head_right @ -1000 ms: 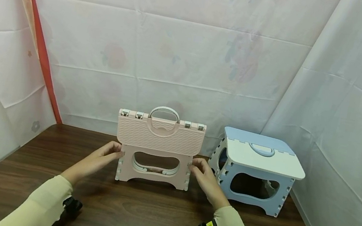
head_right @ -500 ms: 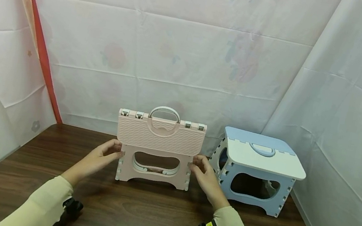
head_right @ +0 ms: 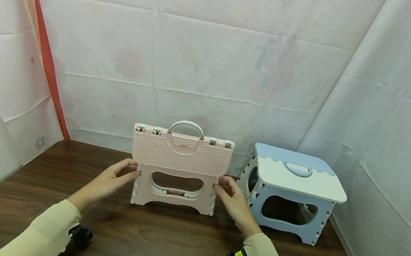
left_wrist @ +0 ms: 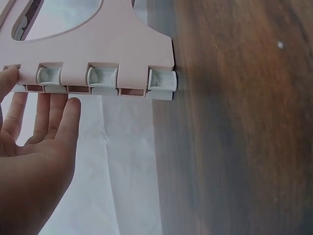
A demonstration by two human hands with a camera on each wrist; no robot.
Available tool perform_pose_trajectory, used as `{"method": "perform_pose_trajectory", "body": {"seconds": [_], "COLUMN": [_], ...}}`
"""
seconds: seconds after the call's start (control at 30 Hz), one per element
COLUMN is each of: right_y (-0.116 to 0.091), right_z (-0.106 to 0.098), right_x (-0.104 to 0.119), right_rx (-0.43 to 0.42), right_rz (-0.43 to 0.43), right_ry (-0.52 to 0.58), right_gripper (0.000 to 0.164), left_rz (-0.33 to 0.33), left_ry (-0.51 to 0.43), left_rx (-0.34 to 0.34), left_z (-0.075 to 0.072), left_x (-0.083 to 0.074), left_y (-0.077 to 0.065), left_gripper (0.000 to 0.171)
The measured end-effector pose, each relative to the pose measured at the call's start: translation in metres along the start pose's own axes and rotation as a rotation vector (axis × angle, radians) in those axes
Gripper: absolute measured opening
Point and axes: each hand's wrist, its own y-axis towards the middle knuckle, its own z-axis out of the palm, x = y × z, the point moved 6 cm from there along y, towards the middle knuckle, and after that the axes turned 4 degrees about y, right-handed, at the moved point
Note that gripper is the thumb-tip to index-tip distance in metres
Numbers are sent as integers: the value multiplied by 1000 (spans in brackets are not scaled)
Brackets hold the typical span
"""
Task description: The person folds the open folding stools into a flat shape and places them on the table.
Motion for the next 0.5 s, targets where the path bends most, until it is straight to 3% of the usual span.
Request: {"method": "perform_pose_trajectory", "body": {"seconds": [0.5], "right_y": [0], "right_z": [1], "right_x": [2], "right_rx": [7], "right_rz": [-60], "right_ry": [3], "right_gripper": [35], "left_rz": [6], "left_ry": [-27], "left_rx": [-11], "left_z": [1], "left_x": [0], "left_y": [-2], "left_gripper": [35]}}
